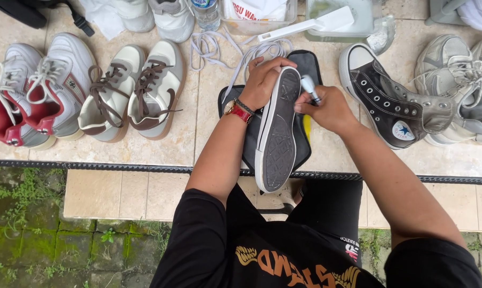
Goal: The person scrubs a black high-top sneaker with a toothbrush, focusing on the upper fabric, eyelets, and white rubber midsole. They then flip the shoe to scrub the outsole and heel area. Other shoes and cleaning supplies are visible on the tiled surface.
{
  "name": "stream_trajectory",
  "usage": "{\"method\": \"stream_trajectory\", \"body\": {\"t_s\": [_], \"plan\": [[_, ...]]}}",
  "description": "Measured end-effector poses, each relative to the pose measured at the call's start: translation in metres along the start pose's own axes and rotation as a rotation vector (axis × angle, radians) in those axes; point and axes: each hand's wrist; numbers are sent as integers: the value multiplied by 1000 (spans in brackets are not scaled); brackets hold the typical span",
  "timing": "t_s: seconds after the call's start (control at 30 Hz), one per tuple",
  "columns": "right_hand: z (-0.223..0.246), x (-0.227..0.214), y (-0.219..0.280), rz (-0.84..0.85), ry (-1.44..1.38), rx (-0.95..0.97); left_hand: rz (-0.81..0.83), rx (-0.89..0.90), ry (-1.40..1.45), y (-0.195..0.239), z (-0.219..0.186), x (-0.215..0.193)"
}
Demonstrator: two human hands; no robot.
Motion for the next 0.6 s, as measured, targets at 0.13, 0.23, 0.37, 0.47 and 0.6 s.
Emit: {"method": "stream_trajectory", "body": {"t_s": [0.13,0.23,0.37,0.47,0.6], "plan": [[7,-20,7,-117,41,78,33,-6,28,-2,-1,-5],[13,-2,15,-209,-63,26,34,2,49,1,-16,-6],[2,15,18,-98,-126,-52,60,51,110,-3,-20,-16],[-24,-9,13,-119,-4,-2,73,107,189,-4,-27,-21],[0,-39,33,-305,66,134,101,181,277,-4,-29,-22]]}}
Point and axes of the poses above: each hand's wrist, its own y-axis away from the middle knuckle, its own x-axis out of the palm, z = x × y, and after that the axes turned 8 degrees about -x, right-handed
